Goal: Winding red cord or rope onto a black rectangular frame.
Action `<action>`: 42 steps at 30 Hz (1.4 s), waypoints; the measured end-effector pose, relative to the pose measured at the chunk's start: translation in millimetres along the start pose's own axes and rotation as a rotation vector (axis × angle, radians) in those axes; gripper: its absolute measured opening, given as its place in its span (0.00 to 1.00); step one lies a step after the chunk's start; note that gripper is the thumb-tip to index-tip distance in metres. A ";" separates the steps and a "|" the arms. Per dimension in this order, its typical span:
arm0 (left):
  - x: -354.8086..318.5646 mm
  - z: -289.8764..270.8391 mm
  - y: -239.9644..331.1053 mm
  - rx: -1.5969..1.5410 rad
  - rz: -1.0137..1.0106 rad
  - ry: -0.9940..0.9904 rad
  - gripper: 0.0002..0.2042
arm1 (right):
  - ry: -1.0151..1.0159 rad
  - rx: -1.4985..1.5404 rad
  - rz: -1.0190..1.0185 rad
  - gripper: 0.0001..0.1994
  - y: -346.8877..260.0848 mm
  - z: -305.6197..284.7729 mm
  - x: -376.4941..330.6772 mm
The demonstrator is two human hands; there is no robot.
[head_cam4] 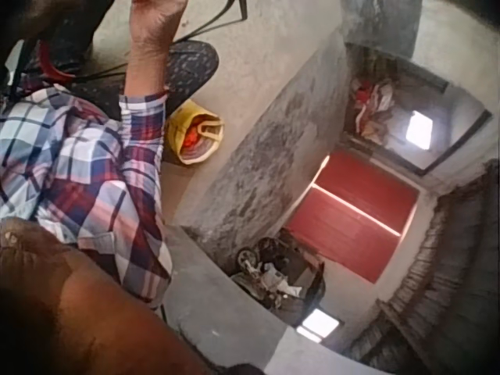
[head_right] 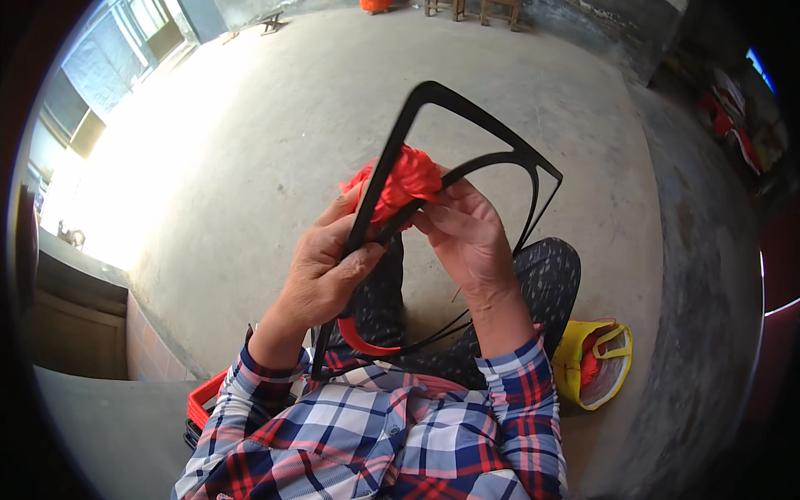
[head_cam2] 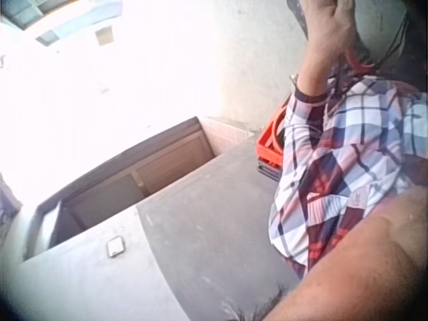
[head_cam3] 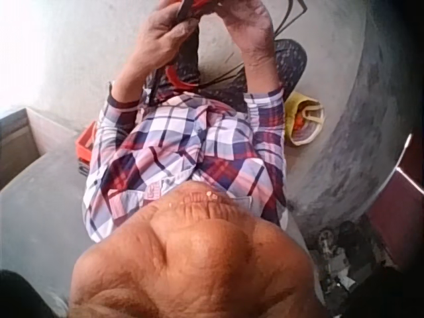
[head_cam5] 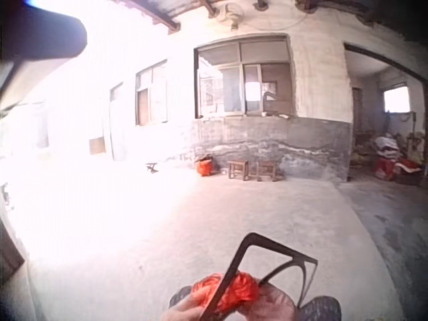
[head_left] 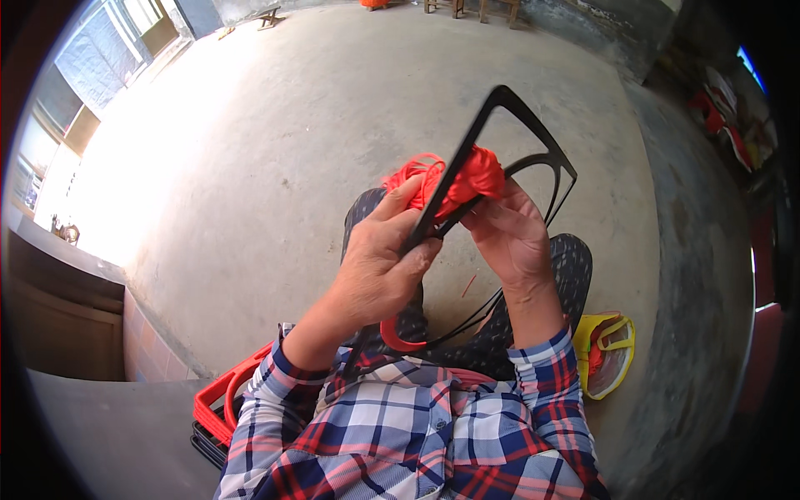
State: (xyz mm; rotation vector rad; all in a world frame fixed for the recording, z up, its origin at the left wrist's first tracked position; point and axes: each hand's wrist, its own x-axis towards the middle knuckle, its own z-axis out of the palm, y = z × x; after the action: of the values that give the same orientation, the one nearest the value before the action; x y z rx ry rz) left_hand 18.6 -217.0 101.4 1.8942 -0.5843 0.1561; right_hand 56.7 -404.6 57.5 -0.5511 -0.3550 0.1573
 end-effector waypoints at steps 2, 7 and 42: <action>1.9 -0.4 -0.9 -0.129 -0.007 -0.006 0.14 | 0.074 -0.025 -0.003 0.20 -4.7 -1.3 -10.9; 1.7 -2.9 -7.9 0.000 0.094 0.036 0.14 | 0.223 -1.081 -0.445 0.24 -15.7 19.1 -20.0; 2.1 -11.6 1.9 0.132 -0.139 -0.073 0.08 | 0.463 -0.393 0.052 0.19 14.2 -40.4 -11.7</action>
State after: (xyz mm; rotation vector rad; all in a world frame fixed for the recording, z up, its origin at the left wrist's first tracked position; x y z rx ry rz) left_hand 21.5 -207.8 108.4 2.0686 -0.4994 0.0366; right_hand 60.0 -415.0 14.4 -0.9624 0.0855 0.0047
